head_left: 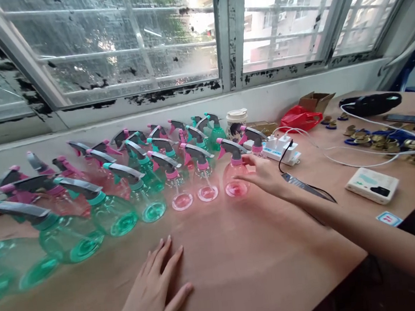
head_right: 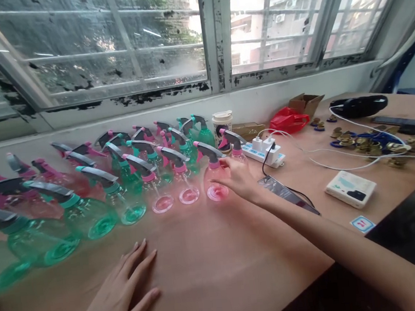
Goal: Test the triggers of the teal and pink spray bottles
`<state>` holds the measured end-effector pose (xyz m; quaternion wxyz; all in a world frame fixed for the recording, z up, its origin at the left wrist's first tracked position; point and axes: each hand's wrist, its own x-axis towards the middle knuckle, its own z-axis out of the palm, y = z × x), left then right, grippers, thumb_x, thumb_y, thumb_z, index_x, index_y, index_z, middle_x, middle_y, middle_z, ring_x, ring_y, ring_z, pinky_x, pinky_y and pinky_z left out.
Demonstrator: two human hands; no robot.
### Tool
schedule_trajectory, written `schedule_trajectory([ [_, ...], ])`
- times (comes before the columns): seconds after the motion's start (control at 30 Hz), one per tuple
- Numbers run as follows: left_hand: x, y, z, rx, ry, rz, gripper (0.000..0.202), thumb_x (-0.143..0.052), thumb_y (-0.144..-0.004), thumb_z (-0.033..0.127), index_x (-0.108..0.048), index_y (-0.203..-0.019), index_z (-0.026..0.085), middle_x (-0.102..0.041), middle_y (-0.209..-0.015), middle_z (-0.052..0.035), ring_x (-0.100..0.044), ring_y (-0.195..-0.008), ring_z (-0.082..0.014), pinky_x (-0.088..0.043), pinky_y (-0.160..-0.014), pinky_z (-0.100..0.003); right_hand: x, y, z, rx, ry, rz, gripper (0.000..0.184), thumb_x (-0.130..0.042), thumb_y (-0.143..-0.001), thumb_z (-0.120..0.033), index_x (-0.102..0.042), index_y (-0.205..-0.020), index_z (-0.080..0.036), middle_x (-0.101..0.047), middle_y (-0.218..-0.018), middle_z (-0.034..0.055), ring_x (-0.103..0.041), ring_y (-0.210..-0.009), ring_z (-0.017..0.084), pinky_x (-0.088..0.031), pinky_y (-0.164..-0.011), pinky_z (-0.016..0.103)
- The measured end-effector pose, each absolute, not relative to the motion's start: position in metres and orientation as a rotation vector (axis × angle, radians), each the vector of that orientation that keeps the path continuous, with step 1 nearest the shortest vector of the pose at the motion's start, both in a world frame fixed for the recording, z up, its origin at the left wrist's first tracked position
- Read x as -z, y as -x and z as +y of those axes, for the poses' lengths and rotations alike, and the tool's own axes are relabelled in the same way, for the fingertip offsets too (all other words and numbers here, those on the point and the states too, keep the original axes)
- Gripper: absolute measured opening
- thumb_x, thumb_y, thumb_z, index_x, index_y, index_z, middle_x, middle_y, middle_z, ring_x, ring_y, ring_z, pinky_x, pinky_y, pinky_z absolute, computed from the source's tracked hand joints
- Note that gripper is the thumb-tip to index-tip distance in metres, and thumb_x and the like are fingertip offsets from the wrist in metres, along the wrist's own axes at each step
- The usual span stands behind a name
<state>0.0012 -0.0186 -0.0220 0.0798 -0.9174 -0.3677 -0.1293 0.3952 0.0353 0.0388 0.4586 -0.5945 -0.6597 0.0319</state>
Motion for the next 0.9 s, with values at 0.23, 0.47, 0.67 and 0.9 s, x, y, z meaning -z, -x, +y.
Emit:
schedule_trajectory([
  [0.23,0.019,-0.009,-0.016,0.414,2.744,-1.084,0.064,-0.054,-0.094,0.058,-0.039,-0.150,0.031,-0.036,-0.157,-0.0070,-0.046,-0.134,-0.0368,-0.040,-0.107,-0.054,-0.036,-0.385,0.051,-0.069,1.426,-1.568,0.055,-0.078,-0.075,-0.043,-0.061,-0.119,-0.014,-0.071,-0.114,0.0173,-0.068,-0.106,0.033,-0.054,-0.091,0.048],
  [0.47,0.006,-0.034,-0.005,0.317,2.771,-1.005,0.061,-0.051,-0.098,0.051,-0.036,-0.152,0.027,-0.043,-0.152,-0.0108,-0.049,-0.133,-0.0351,-0.044,-0.104,-0.055,-0.042,-0.388,0.033,-0.110,1.369,-1.493,0.057,-0.074,-0.079,-0.048,-0.059,-0.121,-0.013,-0.068,-0.121,0.0172,-0.068,-0.106,0.030,-0.056,-0.089,0.044],
  [0.67,0.004,-0.056,-0.002,0.410,2.771,-0.929,0.064,-0.050,-0.098,0.051,-0.028,-0.155,0.030,-0.044,-0.151,-0.0096,-0.052,-0.129,-0.0347,-0.047,-0.101,-0.052,-0.051,-0.429,0.008,-0.160,1.454,-1.259,0.033,-0.066,-0.084,-0.050,-0.067,-0.090,-0.017,-0.072,-0.094,0.0101,-0.069,-0.082,0.025,-0.056,-0.077,0.042],
  [0.9,0.001,-0.085,0.000,0.461,2.861,-0.829,0.064,-0.048,-0.099,0.051,-0.025,-0.155,0.031,-0.046,-0.150,-0.0073,-0.052,-0.130,-0.0315,-0.047,-0.103,-0.047,-0.050,-0.453,0.041,-0.185,1.518,-1.234,0.057,-0.075,-0.072,-0.054,-0.065,-0.112,-0.016,-0.069,-0.116,0.0162,-0.064,-0.110,0.035,-0.049,-0.093,0.049],
])
